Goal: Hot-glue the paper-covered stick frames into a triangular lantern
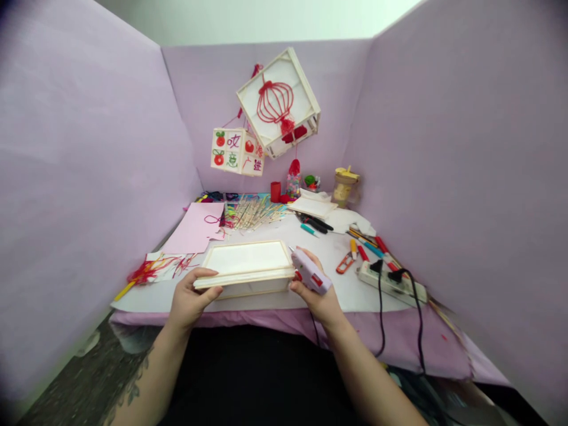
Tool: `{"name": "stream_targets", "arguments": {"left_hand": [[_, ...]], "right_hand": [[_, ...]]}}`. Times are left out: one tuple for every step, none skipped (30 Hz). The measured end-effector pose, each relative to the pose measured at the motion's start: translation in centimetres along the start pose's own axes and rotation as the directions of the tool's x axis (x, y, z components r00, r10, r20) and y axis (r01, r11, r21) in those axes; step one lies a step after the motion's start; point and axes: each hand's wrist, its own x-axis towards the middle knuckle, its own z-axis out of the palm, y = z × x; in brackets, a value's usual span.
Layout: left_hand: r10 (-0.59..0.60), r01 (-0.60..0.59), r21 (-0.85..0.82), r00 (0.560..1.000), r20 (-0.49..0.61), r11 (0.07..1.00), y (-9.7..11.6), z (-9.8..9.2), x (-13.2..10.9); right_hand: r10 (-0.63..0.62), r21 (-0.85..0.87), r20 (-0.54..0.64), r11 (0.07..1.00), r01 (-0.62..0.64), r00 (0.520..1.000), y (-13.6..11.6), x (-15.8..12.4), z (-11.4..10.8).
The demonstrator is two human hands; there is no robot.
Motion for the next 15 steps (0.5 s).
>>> {"name": "stream_targets", "arguments": {"left_hand": [[0.023,-0.023,0.011,1.0,-0.017,1.0,-0.1,0.0,0.0],[0.051,-0.05,0.029,0.998,-0.038,0.998,-0.1,0.0,-0.1],[0.084,-0.081,0.051,0.994,-0.065,0.995,-0.1,-0.1,-0.2],[0.123,-0.115,0.077,0.987,-0.1,0.99,-0.1,-0.1,-0.2],[0.166,-0.152,0.105,0.976,-0.144,0.983,-0.1,-0.1,-0.4],[0.215,-0.191,0.136,0.957,-0.194,0.972,0.0,-0.1,-0.5],[0.267,-0.231,0.17,0.933,-0.242,0.958,0.1,-0.1,-0.7],[0.319,-0.268,0.208,0.905,-0.28,0.941,0.3,-0.1,-0.9],[0.37,-0.301,0.249,0.877,-0.307,0.921,0.4,0.0,-1.1],[0.417,-0.33,0.291,0.849,-0.326,0.898,0.4,0.0,-1.3],[0.459,-0.354,0.33,0.823,-0.335,0.875,0.4,0.0,-1.6],[0.496,-0.374,0.366,0.801,-0.336,0.852,0.4,0.1,-1.8],[0.528,-0.392,0.398,0.782,-0.33,0.83,0.3,0.1,-2.0],[0.558,-0.409,0.425,0.765,-0.321,0.807,0.2,0.1,-2.2],[0.587,-0.428,0.45,0.748,-0.311,0.784,0.0,0.0,-2.4]], "right_hand": [[0.026,0.002,0.006,1.0,-0.026,1.0,0.0,-0.2,-0.2],[0.045,-0.002,0.012,0.999,-0.045,0.999,-0.1,-0.5,-0.5],[0.053,-0.015,0.016,0.999,-0.052,0.998,-0.2,-0.9,-0.8],[0.05,-0.033,0.018,0.998,-0.05,0.999,-0.2,-1.2,-1.1],[0.041,-0.052,0.019,0.998,-0.039,0.999,-0.3,-1.6,-1.4],[0.024,-0.069,0.021,0.997,-0.023,0.999,-0.4,-2.0,-1.7],[0.006,-0.08,0.028,0.997,-0.004,1.0,-0.6,-2.4,-2.0],[-0.01,-0.092,0.04,0.996,0.013,0.999,-0.8,-2.6,-2.2],[-0.022,-0.107,0.054,0.994,0.028,0.998,-1.1,-2.9,-2.2],[-0.031,-0.134,0.072,0.99,0.041,0.997,-1.5,-3.0,-2.2],[-0.04,-0.172,0.085,0.984,0.055,0.996,-2.0,-3.0,-2.1],[-0.049,-0.215,0.095,0.974,0.069,0.994,-2.6,-2.9,-1.8],[-0.058,-0.255,0.099,0.963,0.082,0.993,-3.2,-2.7,-1.4],[-0.069,-0.287,0.096,0.953,0.094,0.993,-3.8,-2.5,-1.0],[-0.078,-0.309,0.087,0.946,0.102,0.993,-4.3,-2.3,-0.5]]}}
